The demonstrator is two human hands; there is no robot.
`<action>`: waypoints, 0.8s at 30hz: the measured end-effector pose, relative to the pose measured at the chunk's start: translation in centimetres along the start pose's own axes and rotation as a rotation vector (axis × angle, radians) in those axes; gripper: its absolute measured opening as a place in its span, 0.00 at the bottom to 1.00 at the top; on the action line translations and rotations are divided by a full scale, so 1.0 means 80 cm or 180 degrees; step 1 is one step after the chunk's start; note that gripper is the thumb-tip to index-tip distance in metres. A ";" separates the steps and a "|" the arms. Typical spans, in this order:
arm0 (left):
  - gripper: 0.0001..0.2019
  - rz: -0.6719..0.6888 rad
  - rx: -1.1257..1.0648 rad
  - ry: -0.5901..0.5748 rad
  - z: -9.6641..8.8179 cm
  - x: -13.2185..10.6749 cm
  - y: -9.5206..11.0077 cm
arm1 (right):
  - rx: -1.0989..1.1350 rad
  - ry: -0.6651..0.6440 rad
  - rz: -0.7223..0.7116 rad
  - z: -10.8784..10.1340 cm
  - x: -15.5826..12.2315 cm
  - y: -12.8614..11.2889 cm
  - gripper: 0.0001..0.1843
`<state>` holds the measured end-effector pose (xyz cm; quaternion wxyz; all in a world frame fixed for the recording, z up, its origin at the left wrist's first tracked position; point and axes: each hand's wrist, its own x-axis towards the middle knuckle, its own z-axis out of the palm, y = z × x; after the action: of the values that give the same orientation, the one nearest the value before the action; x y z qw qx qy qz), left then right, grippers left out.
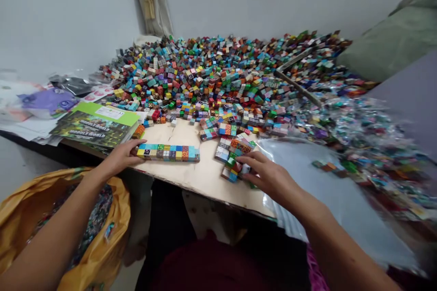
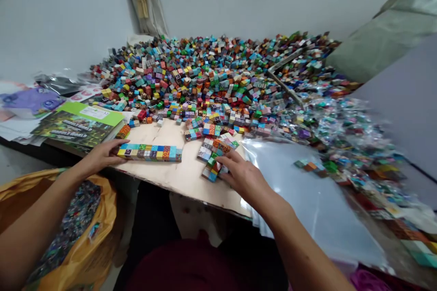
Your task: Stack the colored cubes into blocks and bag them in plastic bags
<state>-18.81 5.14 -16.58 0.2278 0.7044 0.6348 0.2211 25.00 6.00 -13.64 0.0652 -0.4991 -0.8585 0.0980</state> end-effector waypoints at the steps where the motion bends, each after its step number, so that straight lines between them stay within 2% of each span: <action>1: 0.31 0.0009 0.0108 -0.0032 -0.002 -0.001 0.003 | -0.0044 0.0050 0.0048 0.005 -0.005 0.002 0.19; 3: 0.33 -0.0009 0.0370 -0.0079 -0.007 -0.008 0.014 | -0.0156 0.0126 0.0083 0.012 -0.011 0.006 0.19; 4: 0.32 -0.0036 0.0488 0.0011 -0.010 -0.015 0.022 | -0.0196 0.0182 0.0066 0.015 -0.013 0.009 0.19; 7: 0.27 -0.0078 0.0620 0.0515 -0.014 -0.041 0.049 | -0.0174 0.0383 -0.0023 0.023 -0.016 0.019 0.18; 10: 0.21 -0.0065 0.0402 0.1090 0.000 -0.069 0.071 | -0.0027 0.0478 -0.0141 0.030 -0.016 0.029 0.17; 12: 0.18 -0.0033 0.0118 0.1303 0.018 -0.085 0.078 | 0.0035 0.0465 -0.0209 0.031 -0.016 0.032 0.16; 15: 0.14 0.0039 -0.0216 0.1365 0.047 -0.103 0.082 | 0.0050 0.0475 -0.0165 0.024 -0.019 0.032 0.15; 18: 0.14 0.0023 -0.0345 0.1317 0.067 -0.113 0.084 | 0.0072 0.0660 -0.0118 0.013 -0.021 0.026 0.16; 21: 0.13 0.0010 -0.0401 0.1345 0.075 -0.114 0.089 | 0.0269 0.0887 -0.0180 0.007 -0.008 0.009 0.17; 24: 0.12 0.0017 -0.0546 0.1375 0.079 -0.110 0.099 | 0.0527 0.0961 -0.0358 0.006 0.021 -0.016 0.17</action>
<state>-9.58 -4.56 -17.01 0.1451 0.6205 0.6459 0.4205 22.97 6.78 -13.77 0.2395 -0.4523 -0.8545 0.0886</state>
